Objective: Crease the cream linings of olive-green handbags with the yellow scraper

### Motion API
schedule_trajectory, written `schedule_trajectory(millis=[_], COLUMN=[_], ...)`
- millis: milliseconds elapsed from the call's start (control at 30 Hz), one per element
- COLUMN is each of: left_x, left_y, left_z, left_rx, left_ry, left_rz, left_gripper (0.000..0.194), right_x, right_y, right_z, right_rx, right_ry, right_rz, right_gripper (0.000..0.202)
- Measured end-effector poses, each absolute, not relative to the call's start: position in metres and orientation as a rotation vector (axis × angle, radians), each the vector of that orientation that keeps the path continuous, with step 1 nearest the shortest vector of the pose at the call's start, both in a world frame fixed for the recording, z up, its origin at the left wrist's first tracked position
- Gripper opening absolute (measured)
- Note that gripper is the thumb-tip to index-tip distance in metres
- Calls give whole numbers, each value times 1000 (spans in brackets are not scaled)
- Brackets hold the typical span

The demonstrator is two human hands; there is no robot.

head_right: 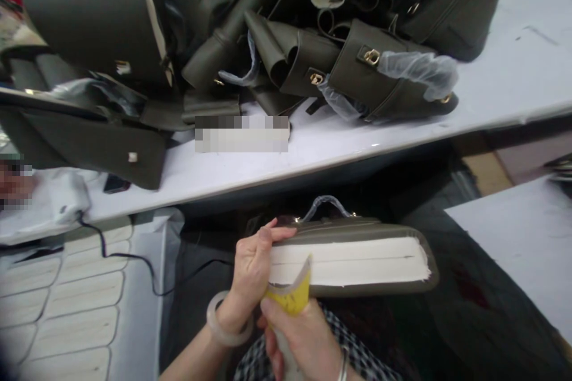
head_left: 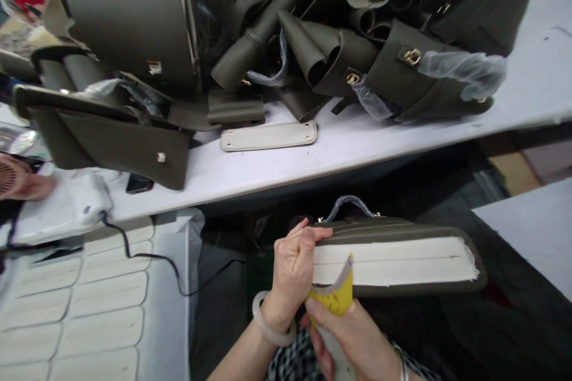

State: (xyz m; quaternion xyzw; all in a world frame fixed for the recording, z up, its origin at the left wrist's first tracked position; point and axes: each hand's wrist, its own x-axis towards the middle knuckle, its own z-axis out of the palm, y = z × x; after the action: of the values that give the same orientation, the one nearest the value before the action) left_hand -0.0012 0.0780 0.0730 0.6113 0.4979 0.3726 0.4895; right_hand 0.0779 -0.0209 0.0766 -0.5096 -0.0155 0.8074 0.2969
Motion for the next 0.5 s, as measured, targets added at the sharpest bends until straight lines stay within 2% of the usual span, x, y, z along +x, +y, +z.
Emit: schedule_trajectory(millis=[133,333,433,500], left_x=[2,15,19,16], left_y=[79,75,74,75], left_z=[77,91,94,92], left_rx=[1647,2008,2060,1936], left_ry=[1294,1488,1440,1372], left_rz=[862,601,667,772], left_gripper=[40,29,47,52], right_x=[79,86,93,103], right_y=[-24,-29,-40,-49], right_z=[71,64,68,79], right_rx=[-1303,-1187,-1254,-1382], right_ry=[-63,-185,-300,-418], right_rz=[2098,2128,2143,2097], right_gripper=[64,69,72,70])
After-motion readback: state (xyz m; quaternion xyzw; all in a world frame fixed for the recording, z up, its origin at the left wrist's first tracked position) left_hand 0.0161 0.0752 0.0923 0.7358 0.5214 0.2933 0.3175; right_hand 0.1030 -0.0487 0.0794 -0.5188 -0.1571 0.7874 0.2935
